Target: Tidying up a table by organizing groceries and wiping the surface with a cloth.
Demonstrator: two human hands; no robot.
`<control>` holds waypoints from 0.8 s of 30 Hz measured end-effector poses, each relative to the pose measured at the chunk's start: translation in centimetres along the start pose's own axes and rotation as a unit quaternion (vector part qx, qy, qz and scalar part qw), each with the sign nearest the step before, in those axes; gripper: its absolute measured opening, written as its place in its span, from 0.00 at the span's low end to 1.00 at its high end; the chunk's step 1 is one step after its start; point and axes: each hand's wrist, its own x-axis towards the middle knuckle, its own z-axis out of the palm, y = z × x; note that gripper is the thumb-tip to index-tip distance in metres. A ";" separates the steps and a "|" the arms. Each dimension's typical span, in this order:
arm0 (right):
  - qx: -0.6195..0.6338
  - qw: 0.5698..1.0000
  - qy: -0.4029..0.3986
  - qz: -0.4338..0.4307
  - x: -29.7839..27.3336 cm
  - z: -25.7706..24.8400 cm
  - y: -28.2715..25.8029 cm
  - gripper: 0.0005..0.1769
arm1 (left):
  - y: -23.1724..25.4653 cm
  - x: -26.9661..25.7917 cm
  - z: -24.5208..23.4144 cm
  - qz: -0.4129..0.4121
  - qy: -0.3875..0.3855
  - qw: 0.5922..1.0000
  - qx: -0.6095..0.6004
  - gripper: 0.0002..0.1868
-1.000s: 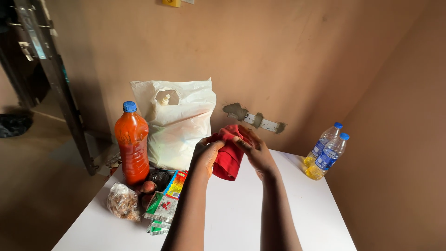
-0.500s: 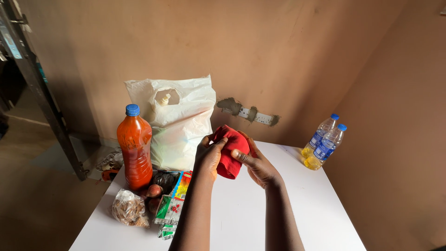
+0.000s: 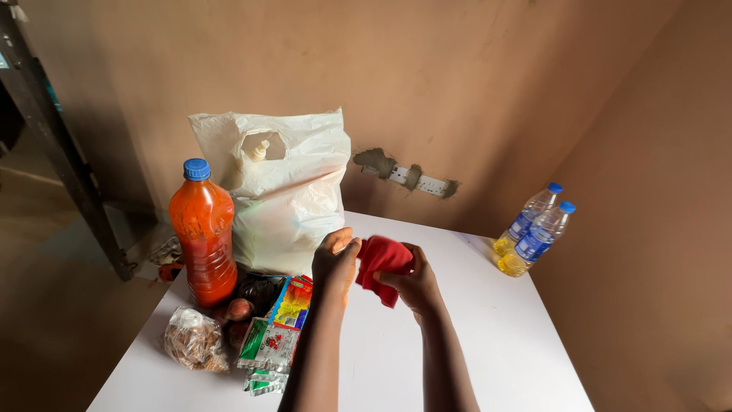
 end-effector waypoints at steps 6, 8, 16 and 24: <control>-0.029 0.997 -0.005 0.073 3.9 1.9 3.7 0.45 | 0.4 0.5 -0.5 -0.063 0.017 0.996 0.063 0.22; -0.043 0.995 -0.003 0.094 4.7 2.2 4.1 0.45 | 0.1 1.0 0.0 -0.072 0.026 0.995 0.069 0.22; -0.060 0.988 0.019 0.138 9.0 2.1 6.3 0.45 | -3.1 3.8 2.3 -0.091 0.043 0.989 0.106 0.20; -0.101 0.994 0.039 0.015 12.4 2.4 5.9 0.47 | -3.7 6.2 4.4 -0.094 0.075 0.988 0.096 0.19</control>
